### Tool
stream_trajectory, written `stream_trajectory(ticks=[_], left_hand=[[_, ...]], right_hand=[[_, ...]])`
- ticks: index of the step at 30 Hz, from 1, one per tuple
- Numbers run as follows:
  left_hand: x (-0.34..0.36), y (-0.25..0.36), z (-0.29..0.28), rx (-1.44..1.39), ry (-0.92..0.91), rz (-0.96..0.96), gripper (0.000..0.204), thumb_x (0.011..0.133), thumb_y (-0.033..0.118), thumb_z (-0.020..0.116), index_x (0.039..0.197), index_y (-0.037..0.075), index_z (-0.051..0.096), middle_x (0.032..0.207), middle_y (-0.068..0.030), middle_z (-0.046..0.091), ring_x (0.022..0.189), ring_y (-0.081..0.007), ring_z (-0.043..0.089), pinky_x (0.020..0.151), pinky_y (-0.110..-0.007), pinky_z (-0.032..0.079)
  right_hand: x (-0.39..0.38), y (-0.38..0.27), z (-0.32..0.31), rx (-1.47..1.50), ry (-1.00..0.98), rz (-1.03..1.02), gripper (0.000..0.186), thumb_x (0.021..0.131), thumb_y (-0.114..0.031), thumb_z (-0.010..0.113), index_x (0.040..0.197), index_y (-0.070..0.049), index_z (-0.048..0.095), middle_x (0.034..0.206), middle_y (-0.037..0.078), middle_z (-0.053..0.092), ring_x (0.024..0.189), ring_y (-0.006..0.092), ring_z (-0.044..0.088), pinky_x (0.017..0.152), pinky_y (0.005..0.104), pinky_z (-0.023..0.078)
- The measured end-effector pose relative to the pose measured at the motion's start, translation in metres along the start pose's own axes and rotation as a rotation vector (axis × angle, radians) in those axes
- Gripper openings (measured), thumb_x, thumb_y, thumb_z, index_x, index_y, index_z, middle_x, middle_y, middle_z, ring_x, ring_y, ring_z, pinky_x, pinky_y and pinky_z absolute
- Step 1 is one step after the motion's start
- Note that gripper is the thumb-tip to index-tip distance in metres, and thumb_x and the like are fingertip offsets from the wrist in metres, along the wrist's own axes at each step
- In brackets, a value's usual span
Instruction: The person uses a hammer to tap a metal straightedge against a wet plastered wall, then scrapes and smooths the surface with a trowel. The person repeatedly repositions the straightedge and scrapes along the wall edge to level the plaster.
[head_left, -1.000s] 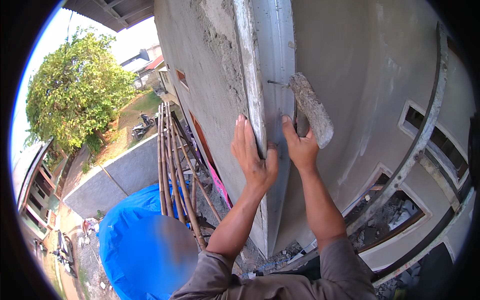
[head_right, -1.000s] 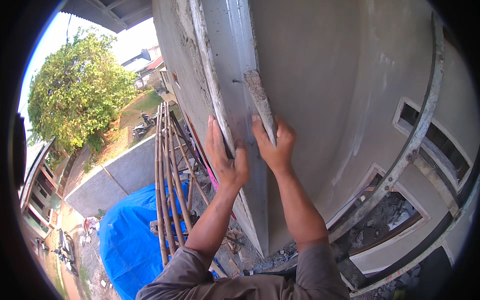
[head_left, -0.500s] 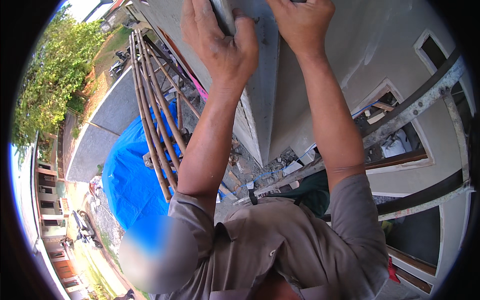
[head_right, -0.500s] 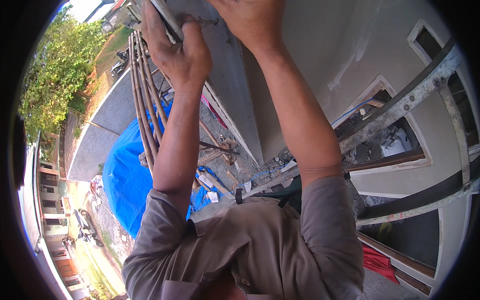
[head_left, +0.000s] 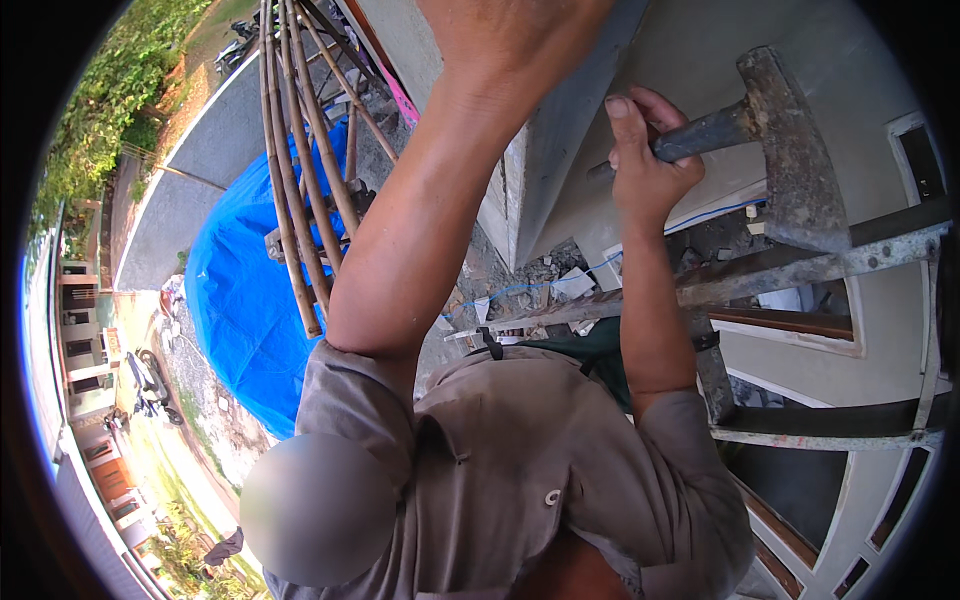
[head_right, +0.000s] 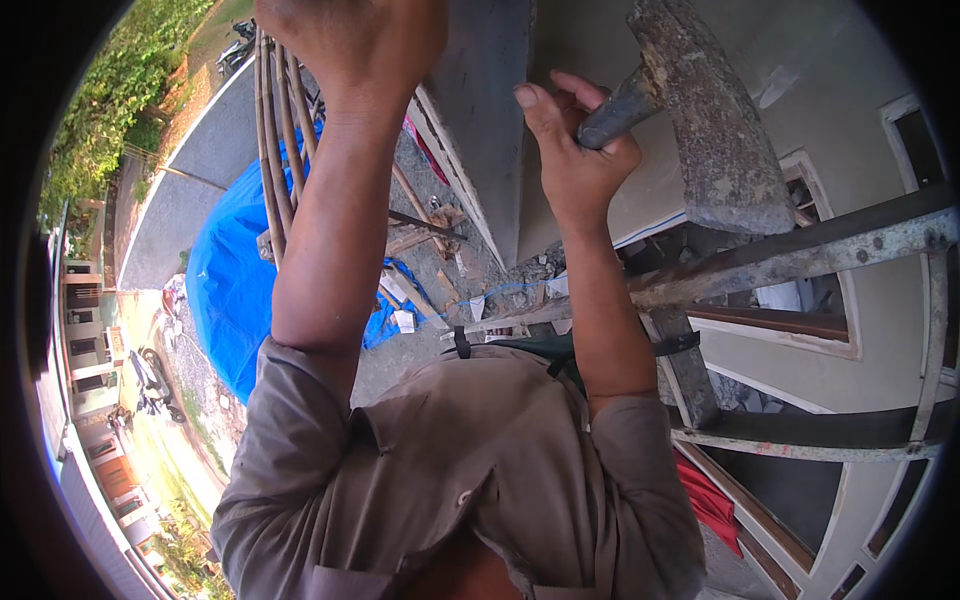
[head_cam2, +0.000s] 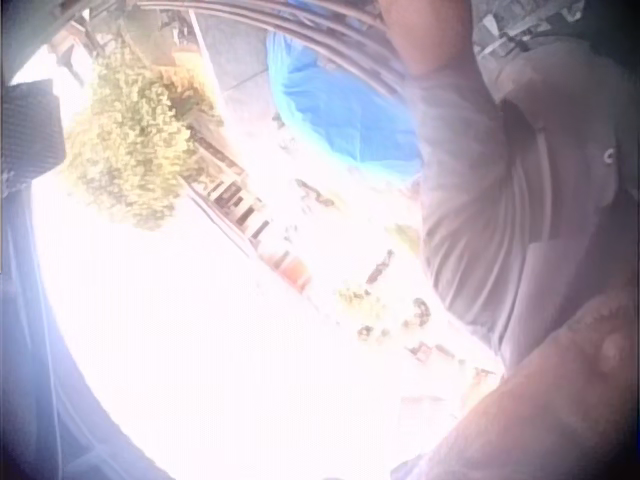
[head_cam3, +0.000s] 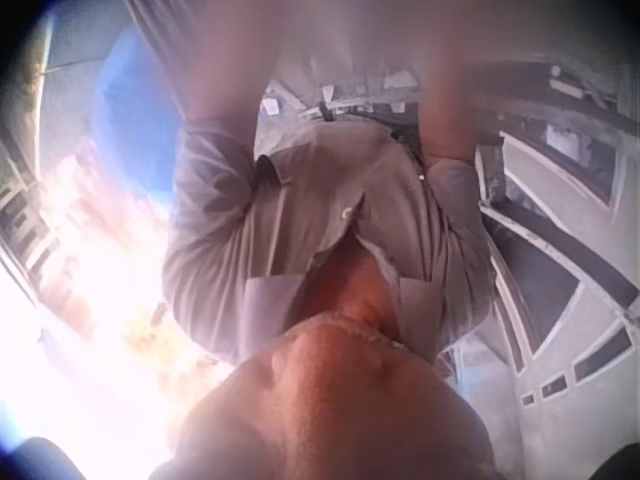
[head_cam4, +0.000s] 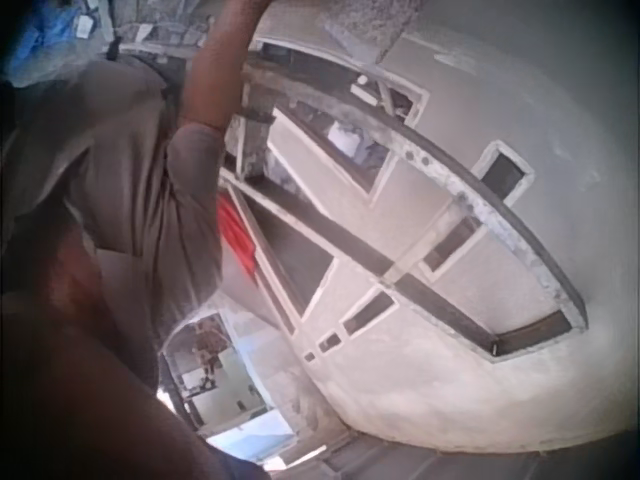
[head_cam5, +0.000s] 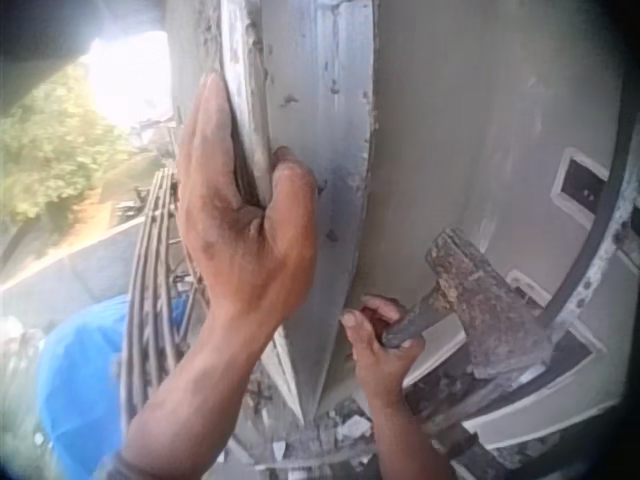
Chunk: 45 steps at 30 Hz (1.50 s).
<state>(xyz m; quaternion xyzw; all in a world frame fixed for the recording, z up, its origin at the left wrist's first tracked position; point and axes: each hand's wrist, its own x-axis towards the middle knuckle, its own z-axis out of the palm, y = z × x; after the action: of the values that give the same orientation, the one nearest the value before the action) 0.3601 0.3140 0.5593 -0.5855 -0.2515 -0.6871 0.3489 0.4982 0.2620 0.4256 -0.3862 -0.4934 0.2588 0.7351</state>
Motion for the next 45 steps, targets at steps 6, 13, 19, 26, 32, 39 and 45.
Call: stream_trajectory(ticks=[6,13,19,26,32,39,45], left_hand=[[-0.004,-0.001,0.001,-0.015,-0.007,0.035,0.058,0.079,0.005,0.052,0.134,-0.010,0.042,0.114,-0.0242,0.055,0.102,-0.0310,0.056,0.087,-0.039,0.046],[-0.001,0.006,-0.004,-0.097,-0.056,0.025,0.057,0.079,0.003,0.051,0.134,-0.010,0.042,0.102,-0.0193,0.057,0.089,-0.0241,0.058,0.075,-0.035,0.049],[0.009,0.012,0.002,-0.264,0.031,0.022,0.056,0.079,0.000,0.049,0.135,-0.008,0.043,0.088,-0.0130,0.059,0.072,-0.0150,0.059,0.060,-0.027,0.049],[0.013,0.018,-0.006,-0.302,-0.106,-0.124,0.053,0.081,-0.003,0.046,0.134,-0.007,0.045,0.085,-0.0092,0.061,0.066,-0.0115,0.058,0.055,-0.025,0.049],[0.007,0.010,-0.001,-0.320,-0.035,-0.111,0.054,0.080,-0.003,0.047,0.134,-0.005,0.046,0.082,-0.0084,0.060,0.066,-0.0112,0.057,0.054,-0.024,0.048],[0.020,0.031,-0.023,-0.296,-0.217,-0.295,0.055,0.082,0.003,0.048,0.135,-0.007,0.042,0.093,-0.0138,0.058,0.077,-0.0195,0.058,0.068,-0.033,0.050],[-0.002,0.006,0.000,0.020,-0.023,-0.029,0.062,0.080,0.011,0.054,0.136,-0.010,0.037,0.129,-0.0303,0.046,0.118,-0.0420,0.046,0.101,-0.047,0.035]], right_hand=[[-0.017,0.020,0.015,0.035,-0.011,0.091,0.025,0.076,-0.013,0.082,0.087,0.004,0.067,0.066,-0.003,0.059,0.060,0.0039,0.053,0.053,0.0202,0.041],[-0.016,0.028,0.021,-0.043,0.065,0.065,0.020,0.079,-0.012,0.078,0.082,0.003,0.065,0.063,-0.004,0.058,0.057,0.0020,0.048,0.051,0.0204,0.038],[-0.017,0.035,0.023,-0.043,0.062,-0.018,0.020,0.079,-0.012,0.078,0.086,0.001,0.064,0.063,-0.001,0.060,0.048,0.0025,0.047,0.042,0.0207,0.035],[-0.018,0.030,0.024,0.028,0.033,0.054,0.017,0.080,-0.010,0.077,0.086,0.001,0.065,0.058,-0.004,0.057,0.048,0.0007,0.046,0.043,0.0187,0.033],[-0.018,0.031,0.023,0.013,0.029,0.050,0.016,0.080,-0.010,0.077,0.085,0.001,0.066,0.059,-0.004,0.058,0.049,-0.0001,0.046,0.045,0.0183,0.033],[-0.017,0.022,0.025,0.004,-0.006,0.039,0.013,0.081,-0.007,0.074,0.077,0.000,0.064,0.062,-0.004,0.057,0.057,0.0019,0.047,0.052,0.0204,0.037],[-0.011,0.025,0.025,-0.084,0.024,-0.003,0.019,0.081,-0.008,0.072,0.069,-0.001,0.058,0.062,-0.005,0.055,0.060,0.0036,0.045,0.054,0.0229,0.038]])
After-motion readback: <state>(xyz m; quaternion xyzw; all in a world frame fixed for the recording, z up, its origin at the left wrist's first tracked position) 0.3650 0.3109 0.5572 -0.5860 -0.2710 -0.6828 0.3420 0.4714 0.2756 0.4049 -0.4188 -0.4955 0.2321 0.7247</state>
